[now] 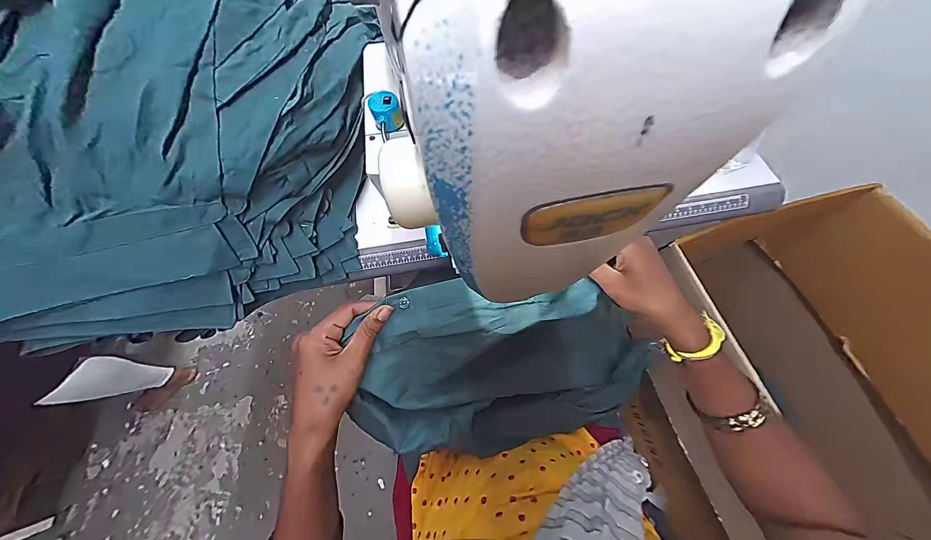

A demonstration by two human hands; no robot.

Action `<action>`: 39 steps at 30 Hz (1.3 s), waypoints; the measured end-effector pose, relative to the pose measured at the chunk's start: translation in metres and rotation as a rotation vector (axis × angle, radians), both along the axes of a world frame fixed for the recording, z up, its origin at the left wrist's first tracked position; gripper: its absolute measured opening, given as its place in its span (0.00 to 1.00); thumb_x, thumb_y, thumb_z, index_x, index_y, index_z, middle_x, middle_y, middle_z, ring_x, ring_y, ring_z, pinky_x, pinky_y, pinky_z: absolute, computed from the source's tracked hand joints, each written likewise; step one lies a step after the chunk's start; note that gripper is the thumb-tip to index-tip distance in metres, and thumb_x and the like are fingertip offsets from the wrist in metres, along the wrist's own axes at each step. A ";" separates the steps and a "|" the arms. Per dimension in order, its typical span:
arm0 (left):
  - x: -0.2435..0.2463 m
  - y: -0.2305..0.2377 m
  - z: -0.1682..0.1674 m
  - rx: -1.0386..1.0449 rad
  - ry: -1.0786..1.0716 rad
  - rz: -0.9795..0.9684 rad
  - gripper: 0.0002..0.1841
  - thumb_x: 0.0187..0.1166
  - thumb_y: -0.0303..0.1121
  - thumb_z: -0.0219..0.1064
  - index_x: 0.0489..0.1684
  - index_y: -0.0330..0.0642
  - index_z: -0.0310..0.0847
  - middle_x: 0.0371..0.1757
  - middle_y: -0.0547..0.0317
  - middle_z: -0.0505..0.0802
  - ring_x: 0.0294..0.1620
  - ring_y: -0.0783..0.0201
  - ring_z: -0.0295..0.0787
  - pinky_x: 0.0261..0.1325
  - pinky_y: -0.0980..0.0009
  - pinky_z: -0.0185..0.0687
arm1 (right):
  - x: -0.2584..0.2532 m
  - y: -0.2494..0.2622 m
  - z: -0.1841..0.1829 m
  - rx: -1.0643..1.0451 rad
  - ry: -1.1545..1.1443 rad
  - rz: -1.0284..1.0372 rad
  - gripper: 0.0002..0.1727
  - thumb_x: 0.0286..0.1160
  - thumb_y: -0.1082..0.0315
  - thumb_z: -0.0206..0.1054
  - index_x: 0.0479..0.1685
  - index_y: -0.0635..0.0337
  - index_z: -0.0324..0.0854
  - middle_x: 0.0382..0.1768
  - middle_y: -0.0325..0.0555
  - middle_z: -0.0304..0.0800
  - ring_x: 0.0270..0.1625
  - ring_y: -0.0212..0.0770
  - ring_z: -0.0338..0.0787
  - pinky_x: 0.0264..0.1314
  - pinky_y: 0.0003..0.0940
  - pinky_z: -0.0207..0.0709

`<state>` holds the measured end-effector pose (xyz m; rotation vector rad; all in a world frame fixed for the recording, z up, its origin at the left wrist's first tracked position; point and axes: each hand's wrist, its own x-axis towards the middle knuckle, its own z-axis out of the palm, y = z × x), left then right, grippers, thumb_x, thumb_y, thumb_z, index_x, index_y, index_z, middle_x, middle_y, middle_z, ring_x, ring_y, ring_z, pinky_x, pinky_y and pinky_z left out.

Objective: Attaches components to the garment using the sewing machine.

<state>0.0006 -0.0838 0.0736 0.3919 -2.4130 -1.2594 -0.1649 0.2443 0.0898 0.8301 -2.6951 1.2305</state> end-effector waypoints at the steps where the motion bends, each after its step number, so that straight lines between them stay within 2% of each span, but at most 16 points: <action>1: -0.004 0.001 0.002 -0.010 0.008 -0.011 0.14 0.80 0.46 0.67 0.41 0.46 0.91 0.34 0.76 0.93 0.33 0.90 0.85 0.38 0.89 0.80 | 0.000 0.003 0.000 0.025 0.024 -0.012 0.12 0.76 0.59 0.71 0.47 0.56 0.79 0.20 0.31 0.72 0.22 0.27 0.73 0.28 0.29 0.70; 7: -0.010 0.001 -0.009 -0.117 -0.035 -0.019 0.17 0.79 0.48 0.66 0.41 0.44 0.91 0.33 0.71 0.92 0.32 0.88 0.84 0.39 0.85 0.79 | -0.013 0.025 -0.010 0.212 0.167 -0.097 0.18 0.74 0.53 0.71 0.43 0.61 0.83 0.21 0.44 0.80 0.27 0.48 0.82 0.37 0.54 0.72; 8: -0.009 0.003 -0.013 -0.196 -0.055 0.004 0.18 0.80 0.51 0.64 0.40 0.45 0.91 0.33 0.68 0.93 0.33 0.82 0.86 0.39 0.77 0.80 | -0.020 0.035 -0.014 0.281 0.159 -0.136 0.17 0.76 0.54 0.71 0.41 0.62 0.84 0.19 0.47 0.80 0.26 0.52 0.83 0.35 0.58 0.73; 10: -0.013 0.011 -0.019 -0.339 -0.026 0.008 0.21 0.81 0.49 0.62 0.41 0.39 0.91 0.36 0.50 0.94 0.39 0.55 0.91 0.44 0.50 0.79 | -0.034 0.049 -0.017 0.428 0.107 -0.244 0.15 0.80 0.57 0.70 0.40 0.63 0.85 0.21 0.56 0.84 0.29 0.62 0.88 0.34 0.65 0.75; 11: -0.017 0.015 -0.022 -0.364 -0.003 -0.040 0.22 0.83 0.49 0.61 0.45 0.37 0.90 0.44 0.44 0.93 0.48 0.45 0.90 0.52 0.42 0.79 | -0.037 0.050 -0.018 0.436 0.115 -0.286 0.14 0.82 0.59 0.69 0.40 0.64 0.86 0.25 0.58 0.87 0.33 0.64 0.89 0.37 0.67 0.76; 12: -0.023 0.021 -0.022 -0.335 0.016 -0.111 0.23 0.85 0.49 0.58 0.53 0.36 0.89 0.53 0.42 0.92 0.58 0.42 0.87 0.61 0.41 0.78 | -0.038 0.046 -0.017 0.406 0.155 -0.299 0.12 0.83 0.63 0.68 0.42 0.64 0.89 0.31 0.59 0.90 0.39 0.64 0.92 0.43 0.67 0.79; 14: -0.033 0.036 -0.017 -0.121 -0.040 -0.290 0.30 0.88 0.52 0.52 0.74 0.33 0.76 0.70 0.46 0.85 0.74 0.58 0.80 0.77 0.57 0.74 | -0.038 0.031 -0.015 0.309 0.333 -0.236 0.09 0.81 0.70 0.66 0.45 0.65 0.92 0.41 0.59 0.94 0.47 0.62 0.93 0.49 0.62 0.83; 17: -0.046 0.063 0.002 0.167 -0.151 -0.356 0.30 0.89 0.45 0.52 0.79 0.27 0.63 0.67 0.50 0.85 0.67 0.76 0.81 0.71 0.76 0.75 | -0.043 0.004 -0.006 0.265 0.486 -0.169 0.09 0.77 0.72 0.69 0.47 0.66 0.91 0.42 0.62 0.89 0.47 0.64 0.90 0.43 0.57 0.83; 21: -0.050 0.083 0.007 0.208 -0.254 -0.204 0.30 0.88 0.40 0.51 0.81 0.23 0.64 0.72 0.35 0.82 0.73 0.61 0.78 0.77 0.66 0.70 | -0.052 -0.010 -0.009 0.273 0.435 -0.178 0.14 0.73 0.69 0.75 0.53 0.68 0.90 0.48 0.65 0.88 0.50 0.65 0.90 0.46 0.58 0.83; 25: -0.047 0.091 -0.001 0.267 -0.223 -0.147 0.29 0.89 0.40 0.48 0.79 0.23 0.64 0.64 0.43 0.85 0.64 0.73 0.80 0.70 0.75 0.73 | -0.052 -0.010 -0.024 0.346 0.486 -0.142 0.12 0.70 0.74 0.75 0.50 0.68 0.90 0.46 0.66 0.87 0.50 0.67 0.89 0.47 0.60 0.81; 29: -0.050 0.087 -0.008 0.303 -0.109 -0.181 0.27 0.87 0.37 0.51 0.76 0.20 0.63 0.63 0.44 0.85 0.64 0.77 0.80 0.70 0.79 0.73 | -0.050 -0.001 -0.027 0.233 0.510 -0.112 0.07 0.70 0.74 0.74 0.40 0.71 0.89 0.44 0.68 0.87 0.48 0.68 0.90 0.49 0.60 0.82; 32: -0.054 0.086 -0.010 0.344 -0.085 -0.173 0.28 0.86 0.38 0.54 0.75 0.21 0.63 0.58 0.50 0.85 0.59 0.78 0.82 0.66 0.80 0.76 | -0.046 0.008 -0.027 0.060 0.458 -0.128 0.08 0.74 0.72 0.71 0.43 0.71 0.87 0.45 0.65 0.90 0.50 0.62 0.92 0.56 0.56 0.83; 34: -0.058 0.086 -0.012 0.373 -0.077 -0.162 0.30 0.84 0.40 0.56 0.76 0.22 0.61 0.59 0.50 0.85 0.59 0.78 0.82 0.64 0.81 0.76 | -0.042 0.007 -0.017 -0.029 0.305 -0.162 0.08 0.76 0.73 0.70 0.47 0.69 0.85 0.42 0.60 0.89 0.44 0.52 0.91 0.50 0.51 0.83; 36: -0.059 0.085 -0.013 0.295 -0.071 -0.140 0.27 0.84 0.42 0.57 0.70 0.24 0.68 0.53 0.53 0.86 0.55 0.78 0.82 0.61 0.80 0.78 | -0.041 0.004 -0.004 -0.101 0.157 -0.171 0.09 0.76 0.74 0.69 0.51 0.65 0.87 0.39 0.52 0.90 0.39 0.40 0.88 0.46 0.39 0.82; 38: -0.048 0.092 -0.004 0.022 0.015 -0.111 0.19 0.82 0.42 0.59 0.40 0.31 0.85 0.33 0.57 0.89 0.37 0.73 0.85 0.44 0.73 0.79 | -0.035 0.000 0.009 -0.105 0.092 -0.129 0.10 0.77 0.72 0.69 0.53 0.62 0.86 0.38 0.44 0.89 0.38 0.31 0.85 0.44 0.30 0.80; 39: -0.037 0.097 0.004 -0.115 0.109 -0.165 0.18 0.81 0.40 0.61 0.26 0.34 0.85 0.22 0.57 0.85 0.25 0.70 0.82 0.31 0.71 0.77 | -0.028 -0.004 0.017 -0.073 0.163 -0.103 0.08 0.77 0.71 0.70 0.50 0.63 0.86 0.38 0.44 0.90 0.37 0.31 0.87 0.44 0.30 0.81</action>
